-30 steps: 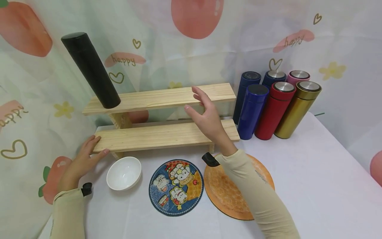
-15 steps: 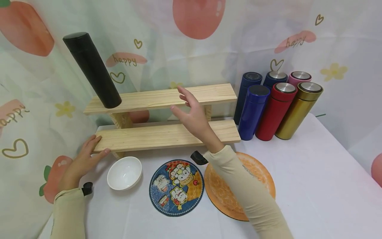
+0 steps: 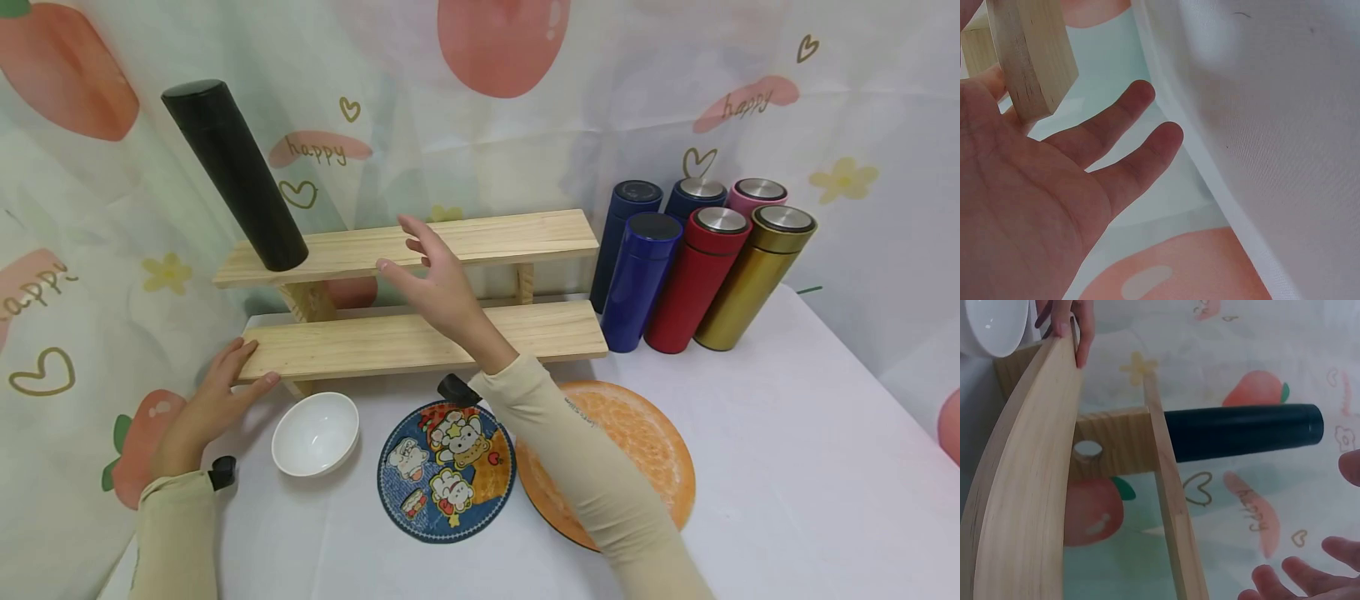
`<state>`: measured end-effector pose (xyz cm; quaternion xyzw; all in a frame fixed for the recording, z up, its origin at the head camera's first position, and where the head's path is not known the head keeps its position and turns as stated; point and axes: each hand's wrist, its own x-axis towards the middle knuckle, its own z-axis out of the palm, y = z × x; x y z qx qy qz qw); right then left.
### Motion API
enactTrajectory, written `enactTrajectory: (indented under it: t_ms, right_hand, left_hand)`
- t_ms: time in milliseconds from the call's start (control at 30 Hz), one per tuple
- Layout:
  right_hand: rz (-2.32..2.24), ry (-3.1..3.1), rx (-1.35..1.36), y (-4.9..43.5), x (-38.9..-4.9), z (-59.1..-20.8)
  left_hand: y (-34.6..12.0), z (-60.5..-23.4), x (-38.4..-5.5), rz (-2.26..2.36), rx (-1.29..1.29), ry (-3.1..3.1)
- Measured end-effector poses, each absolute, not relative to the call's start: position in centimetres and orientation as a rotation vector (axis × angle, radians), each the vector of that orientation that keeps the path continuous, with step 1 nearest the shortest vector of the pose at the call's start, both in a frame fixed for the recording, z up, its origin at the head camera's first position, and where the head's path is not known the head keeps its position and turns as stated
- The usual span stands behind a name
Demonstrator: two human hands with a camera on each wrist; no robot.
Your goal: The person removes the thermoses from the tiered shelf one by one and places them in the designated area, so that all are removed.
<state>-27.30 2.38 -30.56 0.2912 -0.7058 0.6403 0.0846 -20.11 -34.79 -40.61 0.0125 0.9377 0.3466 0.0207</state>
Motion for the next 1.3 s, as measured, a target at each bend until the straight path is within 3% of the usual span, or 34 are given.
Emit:
enactTrajectory:
  t_ms: [1300]
  right_hand:
    - [2.075, -2.305, 0.679, -12.4, -31.1, -26.2]
  left_hand:
    - [-35.0, -40.6, -20.3, 1.108, 0.051, 2.908]
